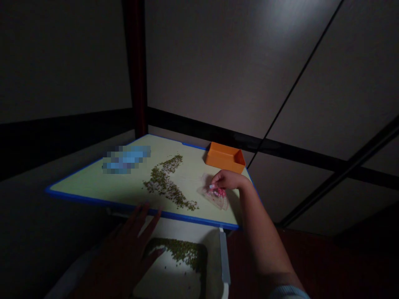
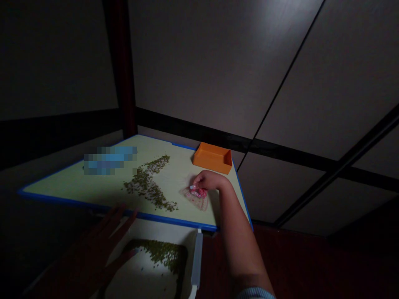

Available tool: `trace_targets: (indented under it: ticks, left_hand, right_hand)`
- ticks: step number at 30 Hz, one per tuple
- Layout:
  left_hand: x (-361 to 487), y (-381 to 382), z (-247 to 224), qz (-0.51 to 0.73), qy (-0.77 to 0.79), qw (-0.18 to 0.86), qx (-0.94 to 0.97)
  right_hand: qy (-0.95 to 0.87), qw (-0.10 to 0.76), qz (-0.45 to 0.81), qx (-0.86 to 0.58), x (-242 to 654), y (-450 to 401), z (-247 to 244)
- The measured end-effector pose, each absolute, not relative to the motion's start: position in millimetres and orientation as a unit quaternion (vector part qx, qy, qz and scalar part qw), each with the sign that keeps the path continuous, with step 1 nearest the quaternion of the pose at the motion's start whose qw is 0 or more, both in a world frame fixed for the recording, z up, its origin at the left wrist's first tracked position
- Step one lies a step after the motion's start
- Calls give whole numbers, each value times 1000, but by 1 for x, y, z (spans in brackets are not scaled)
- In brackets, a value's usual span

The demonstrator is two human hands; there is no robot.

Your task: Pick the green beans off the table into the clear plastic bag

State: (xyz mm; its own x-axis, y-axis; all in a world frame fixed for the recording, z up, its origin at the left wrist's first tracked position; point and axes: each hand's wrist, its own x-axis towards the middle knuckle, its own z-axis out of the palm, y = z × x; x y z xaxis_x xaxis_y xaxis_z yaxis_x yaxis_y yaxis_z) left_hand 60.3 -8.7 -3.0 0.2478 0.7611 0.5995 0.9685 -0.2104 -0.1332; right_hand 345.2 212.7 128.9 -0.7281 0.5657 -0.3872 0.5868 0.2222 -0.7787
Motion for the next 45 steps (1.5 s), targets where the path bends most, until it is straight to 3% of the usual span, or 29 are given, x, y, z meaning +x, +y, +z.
trace_targets:
  ticks: [14, 22, 31, 45]
  left_hand:
    - [56, -7, -13, -204, -607, 184, -745]
    - [61, -7, -14, -198, -599, 215, -746]
    - [75, -6, -16, -214, -601, 252, -728]
    - [66, -8, -8, -192, -607, 194, -746]
  right_hand:
    - [793, 80, -502, 336, 330, 203, 124]
    - [775, 123, -514, 347, 332, 205, 124]
    - [776, 120, -509, 352, 329, 205, 122]
    - [789, 136, -492, 341, 324, 201, 121]
